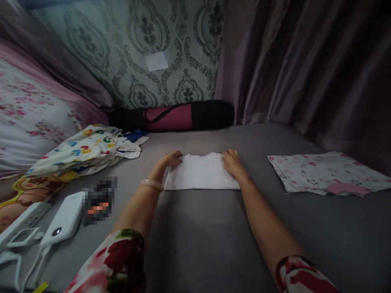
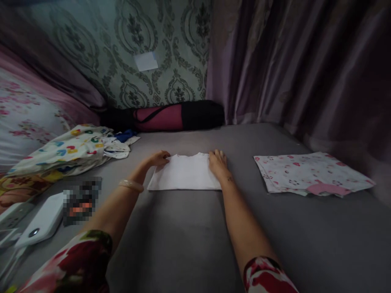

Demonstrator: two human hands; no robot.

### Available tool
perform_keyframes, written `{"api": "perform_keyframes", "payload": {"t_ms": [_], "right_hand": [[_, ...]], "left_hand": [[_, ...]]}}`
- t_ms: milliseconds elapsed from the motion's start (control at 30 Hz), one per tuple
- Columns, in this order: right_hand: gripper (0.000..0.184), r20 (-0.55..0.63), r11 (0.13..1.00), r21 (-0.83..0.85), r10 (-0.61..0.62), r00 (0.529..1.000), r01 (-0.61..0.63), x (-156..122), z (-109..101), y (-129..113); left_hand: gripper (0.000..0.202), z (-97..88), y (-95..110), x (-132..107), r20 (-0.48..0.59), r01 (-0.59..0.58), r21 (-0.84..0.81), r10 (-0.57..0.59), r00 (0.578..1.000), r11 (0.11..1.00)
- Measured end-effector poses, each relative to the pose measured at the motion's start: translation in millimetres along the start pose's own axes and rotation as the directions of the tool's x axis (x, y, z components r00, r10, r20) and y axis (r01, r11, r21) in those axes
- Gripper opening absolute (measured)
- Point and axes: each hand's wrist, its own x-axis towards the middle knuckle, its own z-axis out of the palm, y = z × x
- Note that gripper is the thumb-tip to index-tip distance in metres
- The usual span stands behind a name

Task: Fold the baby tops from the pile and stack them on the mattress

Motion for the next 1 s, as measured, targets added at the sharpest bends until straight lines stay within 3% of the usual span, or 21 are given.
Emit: {"api": "perform_keyframes", "payload": {"t_ms": [233,367,500,600,700,767,833,933,1000], "right_hand": [[0.03,0.027,0.997,0.075,-0.013,1.0,0.011,2,-14,2],[0.028,0.071,0.976,0.219,-0.031,0.997,0.015,5,-29,7],[0.026,0.062,0.907,0.419,-0.069,0.996,0.037,7,-48,15],[0.022,-0.004,0.855,0.51,-0.102,0.995,0.09,4,-65,21],[0.021,-0.097,0.813,0.565,-0.102,0.99,0.139,-1,-83,23],[0.022,-0.204,0.804,0.568,-0.071,0.977,0.176,-4,-93,21],[0.024,-0.339,0.817,0.538,-0.015,0.941,0.207,-4,-98,17],[0.025,-0.501,0.863,0.449,0.028,0.865,0.232,0,-98,14],[0.023,-0.492,0.881,0.406,-0.013,0.871,0.243,3,-92,16]], "left_hand": [[0.027,-8.4,-9,1,0.052,-0.04,-0.091,0.045,0.998,0.995],[0.03,-18.5,-14,-11,-0.005,-0.121,-0.186,0.122,0.992,0.975],[0.035,-44.0,-16,-26,0.007,-0.229,-0.293,0.241,0.97,0.928],[0.032,-67.3,-14,-38,0.058,-0.269,-0.335,0.304,0.951,0.903],[0.03,-86.4,-7,-49,0.027,-0.31,-0.362,0.342,0.939,0.879],[0.03,-94.7,0,-54,-0.062,-0.346,-0.368,0.348,0.935,0.863],[0.03,-99.2,6,-56,-0.236,-0.388,-0.366,0.318,0.918,0.846],[0.031,-98.2,11,-55,-0.522,-0.457,-0.305,0.255,0.814,0.835],[0.029,-91.5,10,-55,-0.591,-0.464,-0.209,0.268,0.761,0.861]]}}
